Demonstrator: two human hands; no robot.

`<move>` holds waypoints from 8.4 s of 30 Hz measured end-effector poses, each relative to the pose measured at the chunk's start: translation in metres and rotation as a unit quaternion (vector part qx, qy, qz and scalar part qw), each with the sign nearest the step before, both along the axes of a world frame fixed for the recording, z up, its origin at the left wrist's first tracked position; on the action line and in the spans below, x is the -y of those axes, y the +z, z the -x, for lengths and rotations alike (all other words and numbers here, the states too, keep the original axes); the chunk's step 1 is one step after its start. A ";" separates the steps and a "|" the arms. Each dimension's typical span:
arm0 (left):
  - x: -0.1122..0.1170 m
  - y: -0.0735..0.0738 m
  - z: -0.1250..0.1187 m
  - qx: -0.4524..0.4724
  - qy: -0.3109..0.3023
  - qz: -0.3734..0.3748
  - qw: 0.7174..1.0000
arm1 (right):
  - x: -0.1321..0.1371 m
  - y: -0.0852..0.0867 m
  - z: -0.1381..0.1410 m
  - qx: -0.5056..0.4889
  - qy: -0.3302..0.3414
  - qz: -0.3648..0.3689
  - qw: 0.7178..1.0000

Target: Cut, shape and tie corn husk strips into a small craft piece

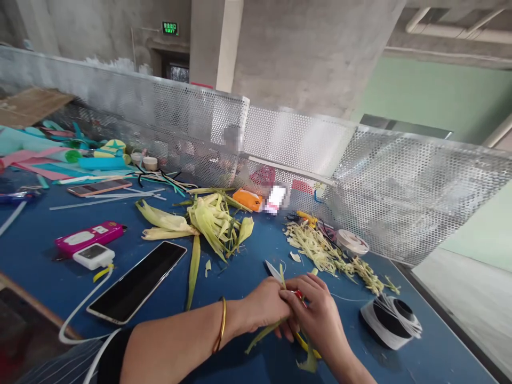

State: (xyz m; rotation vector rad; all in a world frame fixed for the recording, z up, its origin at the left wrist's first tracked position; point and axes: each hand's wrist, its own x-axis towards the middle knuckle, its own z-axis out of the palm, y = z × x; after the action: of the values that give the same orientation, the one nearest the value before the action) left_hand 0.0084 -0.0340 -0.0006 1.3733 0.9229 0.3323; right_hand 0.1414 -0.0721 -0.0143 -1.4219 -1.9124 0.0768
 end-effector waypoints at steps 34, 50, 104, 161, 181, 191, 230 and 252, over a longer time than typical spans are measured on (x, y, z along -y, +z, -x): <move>-0.025 0.000 0.006 0.256 0.128 0.081 0.955 | 0.003 -0.012 0.011 -0.026 -0.110 0.059 0.992; -0.028 0.002 0.010 0.230 0.133 0.093 0.960 | 0.003 0.006 -0.004 0.045 -0.158 -0.093 0.982; -0.035 -0.006 0.009 0.265 0.123 0.044 0.955 | -0.004 -0.001 -0.005 -0.201 -0.047 0.129 0.970; -0.035 0.004 0.010 0.275 0.210 0.267 0.899 | 0.008 0.008 0.004 0.294 0.127 -0.162 0.934; -0.014 -0.004 0.001 0.254 0.176 0.168 0.936 | 0.005 -0.009 0.017 0.254 0.083 -0.212 0.940; -0.011 -0.004 -0.003 0.228 0.182 0.219 0.931 | 0.005 -0.008 0.018 0.248 0.092 -0.185 0.946; -0.030 0.002 0.006 0.156 0.286 0.032 0.945 | 0.002 -0.009 0.009 -0.208 -0.012 0.123 0.970; -0.014 -0.004 0.007 0.114 0.070 0.006 0.991 | -0.002 -0.014 -0.014 0.018 -0.075 -0.081 0.994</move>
State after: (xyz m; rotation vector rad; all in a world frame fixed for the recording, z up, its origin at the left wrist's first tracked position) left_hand 0.0013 -0.0200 -0.0049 1.2331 0.8308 0.5784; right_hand 0.1553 -0.0698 -0.0280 -1.4595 -1.7910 -0.1727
